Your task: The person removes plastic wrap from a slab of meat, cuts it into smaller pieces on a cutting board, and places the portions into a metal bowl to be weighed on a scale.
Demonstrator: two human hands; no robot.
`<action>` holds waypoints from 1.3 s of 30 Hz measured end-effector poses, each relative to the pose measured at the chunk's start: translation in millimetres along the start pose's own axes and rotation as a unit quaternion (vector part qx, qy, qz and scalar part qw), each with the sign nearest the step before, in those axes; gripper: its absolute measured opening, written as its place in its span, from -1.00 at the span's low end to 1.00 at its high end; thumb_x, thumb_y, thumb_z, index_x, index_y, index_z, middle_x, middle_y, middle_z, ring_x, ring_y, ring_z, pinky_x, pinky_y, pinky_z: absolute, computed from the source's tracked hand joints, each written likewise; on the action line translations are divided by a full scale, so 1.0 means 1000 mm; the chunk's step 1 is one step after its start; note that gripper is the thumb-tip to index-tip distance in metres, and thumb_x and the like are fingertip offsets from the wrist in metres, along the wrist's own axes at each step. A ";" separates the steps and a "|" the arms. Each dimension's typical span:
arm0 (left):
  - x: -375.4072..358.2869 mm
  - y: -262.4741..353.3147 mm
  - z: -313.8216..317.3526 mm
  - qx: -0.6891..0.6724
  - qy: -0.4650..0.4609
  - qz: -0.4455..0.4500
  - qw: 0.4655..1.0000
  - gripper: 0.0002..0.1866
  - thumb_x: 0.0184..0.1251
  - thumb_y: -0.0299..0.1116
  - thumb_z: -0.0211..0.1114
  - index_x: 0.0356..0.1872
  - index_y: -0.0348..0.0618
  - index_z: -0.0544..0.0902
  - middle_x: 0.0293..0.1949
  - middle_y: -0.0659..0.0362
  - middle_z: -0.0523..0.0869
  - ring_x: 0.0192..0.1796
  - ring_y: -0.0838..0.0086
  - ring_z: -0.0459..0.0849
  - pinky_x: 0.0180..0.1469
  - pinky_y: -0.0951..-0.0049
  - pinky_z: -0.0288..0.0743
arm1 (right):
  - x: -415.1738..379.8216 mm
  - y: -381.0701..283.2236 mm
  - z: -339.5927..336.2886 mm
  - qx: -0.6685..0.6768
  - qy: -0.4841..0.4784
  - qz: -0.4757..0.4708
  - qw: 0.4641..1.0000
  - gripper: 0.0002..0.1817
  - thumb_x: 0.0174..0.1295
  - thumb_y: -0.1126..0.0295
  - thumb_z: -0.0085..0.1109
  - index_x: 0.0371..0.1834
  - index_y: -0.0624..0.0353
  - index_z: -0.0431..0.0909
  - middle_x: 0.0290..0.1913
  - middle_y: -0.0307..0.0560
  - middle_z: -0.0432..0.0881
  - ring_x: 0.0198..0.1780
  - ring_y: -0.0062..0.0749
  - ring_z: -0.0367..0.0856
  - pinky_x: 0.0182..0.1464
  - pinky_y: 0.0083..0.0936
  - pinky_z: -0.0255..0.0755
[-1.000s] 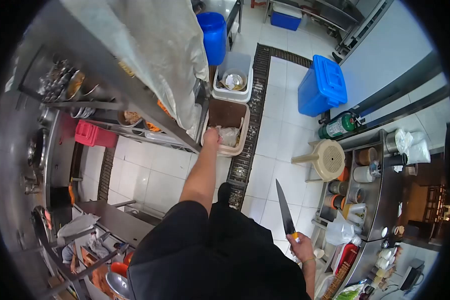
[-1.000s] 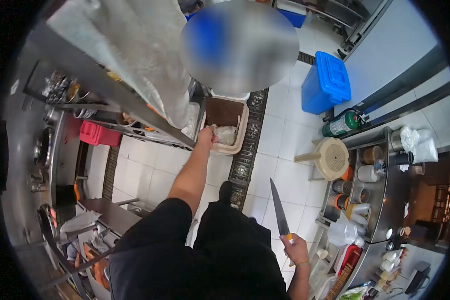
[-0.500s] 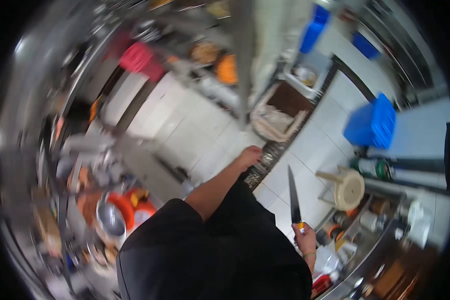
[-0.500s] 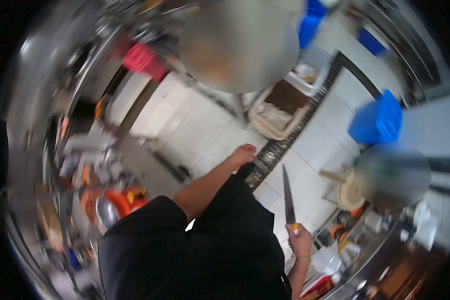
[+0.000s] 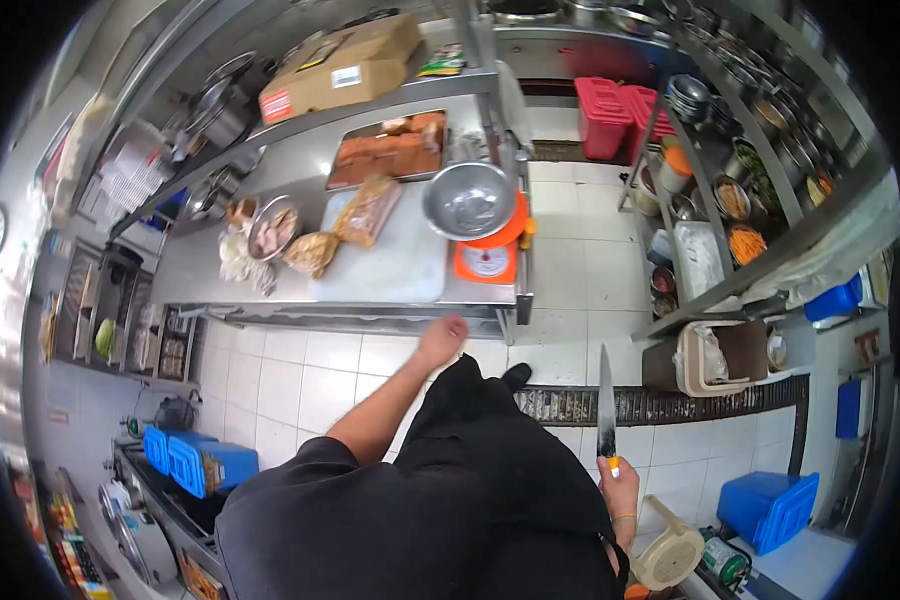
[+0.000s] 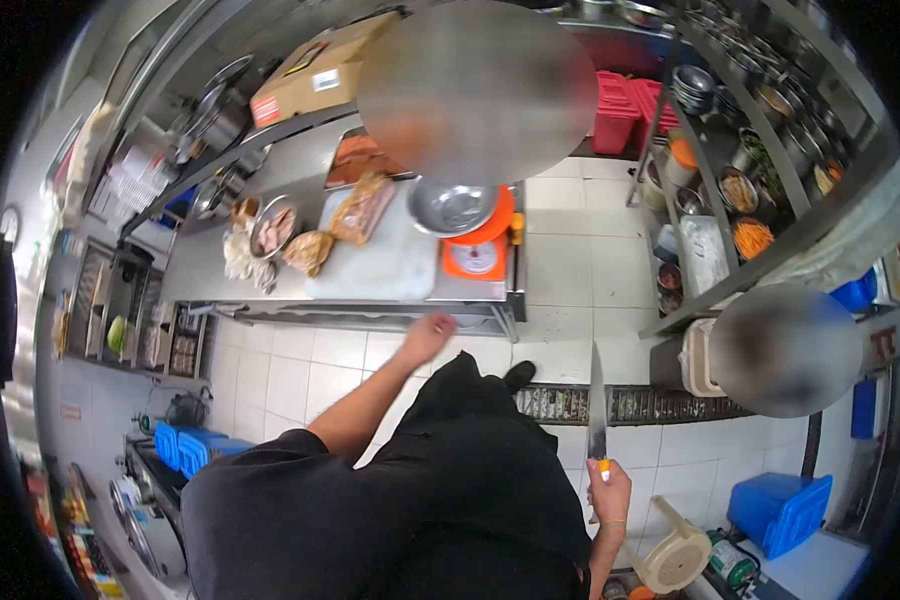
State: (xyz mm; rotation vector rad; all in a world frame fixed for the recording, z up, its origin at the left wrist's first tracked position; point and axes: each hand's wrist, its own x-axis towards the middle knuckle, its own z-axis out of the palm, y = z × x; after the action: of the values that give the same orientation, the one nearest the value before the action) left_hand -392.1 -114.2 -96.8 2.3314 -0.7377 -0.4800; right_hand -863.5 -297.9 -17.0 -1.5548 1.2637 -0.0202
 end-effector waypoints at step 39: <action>0.168 -0.127 -0.333 0.316 -0.037 0.186 0.930 0.30 -0.04 0.29 0.67 0.73 0.16 0.16 0.74 -0.10 0.08 0.77 -0.04 0.03 0.70 -0.36 -0.20 | 0.002 -0.323 0.383 -0.103 -0.028 -0.020 0.994 -0.55 0.44 0.01 0.40 -0.26 0.25 0.63 -0.63 -0.13 0.58 -0.64 -0.52 0.51 -0.53 -0.39 0.37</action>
State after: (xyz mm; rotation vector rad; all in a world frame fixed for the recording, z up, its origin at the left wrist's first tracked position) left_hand -46.0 18.0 37.4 2.6539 -1.5161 -0.1683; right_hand -417.6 -79.7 51.3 -1.7438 1.2199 0.1315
